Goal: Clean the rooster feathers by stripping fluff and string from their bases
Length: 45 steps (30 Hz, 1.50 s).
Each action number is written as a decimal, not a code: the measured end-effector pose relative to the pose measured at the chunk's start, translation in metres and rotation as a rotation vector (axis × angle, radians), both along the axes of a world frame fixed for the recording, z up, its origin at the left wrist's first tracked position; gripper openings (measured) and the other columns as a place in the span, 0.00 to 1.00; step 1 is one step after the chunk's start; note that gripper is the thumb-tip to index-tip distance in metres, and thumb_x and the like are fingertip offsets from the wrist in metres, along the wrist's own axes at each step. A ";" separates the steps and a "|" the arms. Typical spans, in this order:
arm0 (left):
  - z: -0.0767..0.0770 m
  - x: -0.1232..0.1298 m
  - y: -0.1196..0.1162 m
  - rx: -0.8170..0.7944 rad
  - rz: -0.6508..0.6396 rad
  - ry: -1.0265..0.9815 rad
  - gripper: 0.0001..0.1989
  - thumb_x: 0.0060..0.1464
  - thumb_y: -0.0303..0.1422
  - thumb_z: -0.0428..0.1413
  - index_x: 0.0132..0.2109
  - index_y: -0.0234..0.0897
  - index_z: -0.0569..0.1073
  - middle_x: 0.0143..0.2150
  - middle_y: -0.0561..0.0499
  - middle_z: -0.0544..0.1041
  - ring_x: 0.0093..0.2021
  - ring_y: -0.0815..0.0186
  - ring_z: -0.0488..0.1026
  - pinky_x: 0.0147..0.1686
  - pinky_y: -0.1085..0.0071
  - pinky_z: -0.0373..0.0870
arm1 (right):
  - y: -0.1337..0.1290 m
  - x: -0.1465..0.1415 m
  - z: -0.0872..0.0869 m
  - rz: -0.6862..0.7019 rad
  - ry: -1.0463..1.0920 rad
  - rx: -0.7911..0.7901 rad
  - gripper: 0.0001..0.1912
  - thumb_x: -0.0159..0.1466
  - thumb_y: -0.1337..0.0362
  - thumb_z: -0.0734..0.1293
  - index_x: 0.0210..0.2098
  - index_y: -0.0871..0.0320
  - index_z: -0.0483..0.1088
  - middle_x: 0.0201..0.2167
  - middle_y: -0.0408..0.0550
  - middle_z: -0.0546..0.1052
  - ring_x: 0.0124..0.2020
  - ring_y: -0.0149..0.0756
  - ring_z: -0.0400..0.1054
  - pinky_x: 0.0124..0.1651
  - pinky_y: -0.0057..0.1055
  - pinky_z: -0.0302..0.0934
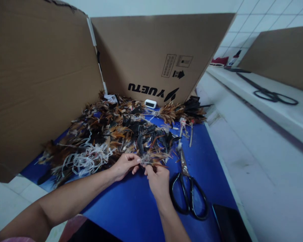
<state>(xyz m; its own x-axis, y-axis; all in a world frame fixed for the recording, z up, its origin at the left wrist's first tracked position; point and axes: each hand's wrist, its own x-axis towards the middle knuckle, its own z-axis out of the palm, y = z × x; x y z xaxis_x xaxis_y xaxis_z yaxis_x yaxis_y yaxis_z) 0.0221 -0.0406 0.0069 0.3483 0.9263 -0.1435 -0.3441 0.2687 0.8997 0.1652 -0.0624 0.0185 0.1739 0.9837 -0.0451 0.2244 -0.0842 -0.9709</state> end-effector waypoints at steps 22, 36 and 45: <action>0.002 0.001 -0.001 -0.011 0.006 0.025 0.18 0.43 0.44 0.61 0.28 0.30 0.71 0.14 0.56 0.66 0.15 0.76 0.59 0.18 0.77 0.53 | 0.002 0.000 0.001 -0.040 0.125 0.015 0.08 0.49 0.67 0.66 0.16 0.58 0.64 0.12 0.38 0.66 0.14 0.27 0.58 0.18 0.24 0.52; 0.002 0.002 -0.001 0.007 0.018 0.058 0.19 0.43 0.44 0.61 0.27 0.30 0.71 0.15 0.56 0.67 0.15 0.76 0.59 0.18 0.77 0.54 | 0.001 0.000 0.002 -0.046 0.075 -0.002 0.11 0.48 0.68 0.64 0.11 0.58 0.64 0.09 0.39 0.65 0.14 0.28 0.58 0.19 0.25 0.52; 0.000 0.001 -0.001 0.021 0.066 0.022 0.16 0.46 0.41 0.60 0.29 0.30 0.72 0.15 0.56 0.66 0.15 0.76 0.59 0.18 0.77 0.54 | 0.001 -0.001 0.002 0.064 0.150 -0.050 0.09 0.51 0.61 0.69 0.26 0.62 0.70 0.15 0.41 0.68 0.17 0.29 0.60 0.19 0.25 0.54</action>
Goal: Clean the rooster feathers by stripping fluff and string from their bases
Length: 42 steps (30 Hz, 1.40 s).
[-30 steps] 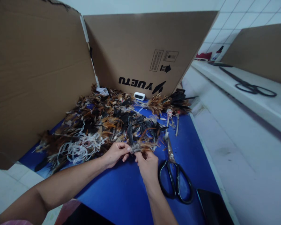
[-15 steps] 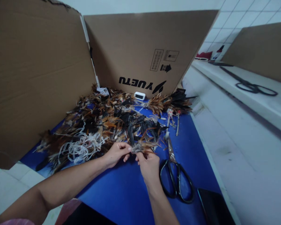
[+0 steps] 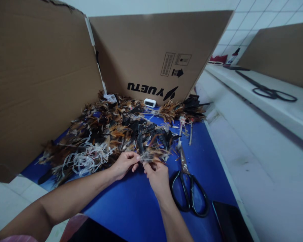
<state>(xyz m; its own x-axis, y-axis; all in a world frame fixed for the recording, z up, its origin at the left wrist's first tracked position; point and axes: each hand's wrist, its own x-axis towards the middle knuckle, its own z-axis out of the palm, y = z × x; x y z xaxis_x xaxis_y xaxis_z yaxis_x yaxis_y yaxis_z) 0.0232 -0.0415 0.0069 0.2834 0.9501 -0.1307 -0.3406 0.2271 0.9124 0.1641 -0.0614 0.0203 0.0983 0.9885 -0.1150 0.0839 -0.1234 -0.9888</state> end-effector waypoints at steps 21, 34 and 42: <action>-0.004 0.001 -0.003 0.075 -0.041 0.093 0.19 0.47 0.46 0.58 0.28 0.31 0.69 0.15 0.56 0.66 0.15 0.75 0.60 0.17 0.77 0.59 | 0.003 0.001 -0.017 -0.028 0.000 0.100 0.16 0.52 0.53 0.71 0.23 0.62 0.70 0.13 0.38 0.64 0.17 0.27 0.56 0.20 0.26 0.52; 0.006 -0.006 0.000 -0.015 -0.268 -0.027 0.20 0.49 0.46 0.57 0.29 0.29 0.70 0.26 0.50 0.72 0.19 0.75 0.65 0.18 0.78 0.61 | 0.004 0.009 -0.015 0.044 -0.067 0.167 0.17 0.54 0.55 0.69 0.18 0.60 0.67 0.15 0.39 0.64 0.19 0.27 0.56 0.23 0.27 0.50; 0.005 -0.007 0.000 -0.057 -0.313 -0.037 0.18 0.47 0.43 0.59 0.28 0.29 0.71 0.25 0.50 0.72 0.19 0.76 0.65 0.18 0.78 0.61 | 0.004 0.009 -0.008 0.089 -0.115 0.224 0.15 0.56 0.56 0.68 0.19 0.60 0.70 0.19 0.41 0.67 0.23 0.29 0.58 0.26 0.27 0.52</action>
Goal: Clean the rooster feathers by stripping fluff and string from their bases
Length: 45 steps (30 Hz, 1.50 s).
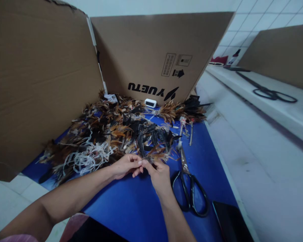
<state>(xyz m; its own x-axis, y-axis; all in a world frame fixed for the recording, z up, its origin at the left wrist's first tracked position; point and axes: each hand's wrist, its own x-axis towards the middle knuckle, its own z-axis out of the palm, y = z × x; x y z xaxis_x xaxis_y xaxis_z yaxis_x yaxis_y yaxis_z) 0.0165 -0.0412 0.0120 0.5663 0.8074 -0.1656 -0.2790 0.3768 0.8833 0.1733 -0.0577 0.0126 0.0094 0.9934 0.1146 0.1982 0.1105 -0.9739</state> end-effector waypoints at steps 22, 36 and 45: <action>-0.003 0.003 -0.002 0.100 0.098 0.081 0.18 0.46 0.44 0.59 0.29 0.29 0.72 0.25 0.49 0.73 0.19 0.76 0.64 0.18 0.77 0.62 | 0.000 0.001 -0.004 -0.016 0.025 -0.035 0.13 0.56 0.56 0.68 0.25 0.61 0.73 0.18 0.40 0.64 0.21 0.29 0.56 0.24 0.27 0.52; -0.001 0.000 0.003 0.016 0.117 -0.050 0.15 0.45 0.40 0.61 0.30 0.28 0.73 0.23 0.51 0.73 0.16 0.77 0.63 0.17 0.78 0.57 | 0.003 0.006 0.004 -0.011 0.064 -0.046 0.13 0.56 0.55 0.68 0.30 0.60 0.72 0.19 0.41 0.68 0.21 0.29 0.59 0.26 0.27 0.55; 0.008 -0.006 0.010 0.090 0.467 -0.105 0.14 0.47 0.39 0.61 0.31 0.29 0.73 0.25 0.51 0.72 0.18 0.78 0.60 0.17 0.79 0.54 | 0.008 0.017 0.001 -0.072 -0.451 0.139 0.09 0.58 0.60 0.63 0.32 0.57 0.72 0.27 0.47 0.73 0.26 0.34 0.63 0.32 0.31 0.59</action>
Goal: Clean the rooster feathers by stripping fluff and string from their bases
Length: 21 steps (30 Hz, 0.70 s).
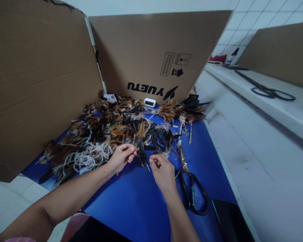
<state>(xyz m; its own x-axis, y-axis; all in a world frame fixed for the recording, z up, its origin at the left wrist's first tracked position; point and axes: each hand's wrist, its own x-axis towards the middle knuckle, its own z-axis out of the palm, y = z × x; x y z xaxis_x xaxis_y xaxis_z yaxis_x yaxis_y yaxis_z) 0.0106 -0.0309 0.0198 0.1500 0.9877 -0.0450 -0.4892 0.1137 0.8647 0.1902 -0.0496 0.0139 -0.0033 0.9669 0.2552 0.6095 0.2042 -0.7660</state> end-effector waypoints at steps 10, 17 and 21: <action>-0.001 -0.001 0.001 0.014 0.067 0.027 0.13 0.48 0.38 0.60 0.33 0.29 0.74 0.26 0.51 0.72 0.18 0.78 0.60 0.18 0.78 0.54 | -0.006 -0.004 -0.008 0.135 -0.502 0.075 0.08 0.59 0.69 0.59 0.24 0.56 0.64 0.26 0.47 0.69 0.31 0.38 0.63 0.37 0.33 0.58; -0.001 -0.001 0.002 0.009 0.117 0.028 0.13 0.47 0.38 0.61 0.32 0.30 0.73 0.25 0.51 0.72 0.18 0.79 0.60 0.17 0.79 0.53 | -0.006 -0.004 -0.006 0.000 -0.500 0.086 0.08 0.60 0.67 0.57 0.25 0.55 0.63 0.25 0.48 0.69 0.29 0.39 0.64 0.35 0.33 0.56; 0.000 0.000 0.002 -0.006 0.127 0.025 0.13 0.45 0.39 0.61 0.32 0.30 0.73 0.25 0.52 0.72 0.18 0.79 0.60 0.17 0.78 0.54 | -0.006 -0.007 -0.005 -0.048 -0.430 0.126 0.07 0.61 0.66 0.57 0.29 0.56 0.64 0.28 0.48 0.70 0.30 0.38 0.64 0.35 0.33 0.56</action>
